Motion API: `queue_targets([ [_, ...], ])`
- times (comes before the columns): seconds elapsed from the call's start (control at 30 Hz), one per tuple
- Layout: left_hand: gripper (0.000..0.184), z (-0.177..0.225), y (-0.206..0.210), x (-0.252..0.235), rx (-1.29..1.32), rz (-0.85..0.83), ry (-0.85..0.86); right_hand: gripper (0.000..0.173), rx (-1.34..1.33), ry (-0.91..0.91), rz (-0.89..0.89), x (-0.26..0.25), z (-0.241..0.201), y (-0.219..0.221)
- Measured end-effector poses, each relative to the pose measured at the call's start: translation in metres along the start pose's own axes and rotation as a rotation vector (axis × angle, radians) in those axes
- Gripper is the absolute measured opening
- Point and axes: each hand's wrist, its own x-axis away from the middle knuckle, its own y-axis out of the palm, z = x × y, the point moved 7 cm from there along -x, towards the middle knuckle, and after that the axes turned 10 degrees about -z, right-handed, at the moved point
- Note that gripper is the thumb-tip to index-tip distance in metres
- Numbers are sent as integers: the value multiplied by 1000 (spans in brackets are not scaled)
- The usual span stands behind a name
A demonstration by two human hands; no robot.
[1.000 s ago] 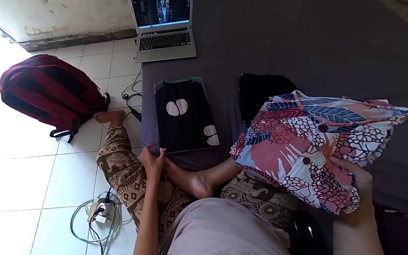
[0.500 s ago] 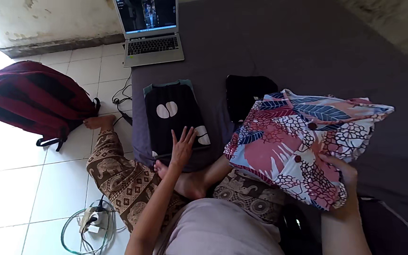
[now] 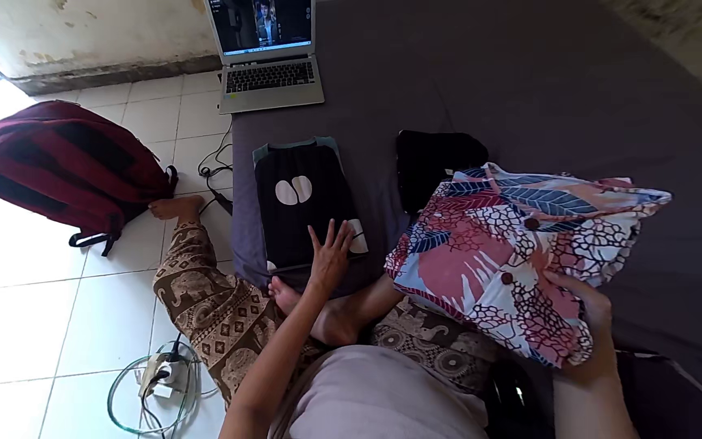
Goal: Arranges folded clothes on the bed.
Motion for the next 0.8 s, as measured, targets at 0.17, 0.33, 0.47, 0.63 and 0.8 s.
queue_targets([
  [0.17, 57, 0, 10, 4, -38, 18, 63, 35, 95, -1, 66, -6, -2, -7],
  [0.33, 48, -1, -3, 1, 94, -58, 99, 35, 75, -46, -39, -12, 1, -9],
  [0.47, 59, -30, -72, -35, 190, 223, -68, 34, 128, -1, 85, -9, -10, 5],
  [0.63, 49, -105, -142, -116, 209, 238, -369, 36, 55, -17, 45, -3, -14, 8],
  [0.8, 54, -141, -134, -183, 128, -165, -379, 36, -18, -12, -5, -10, -14, 1],
])
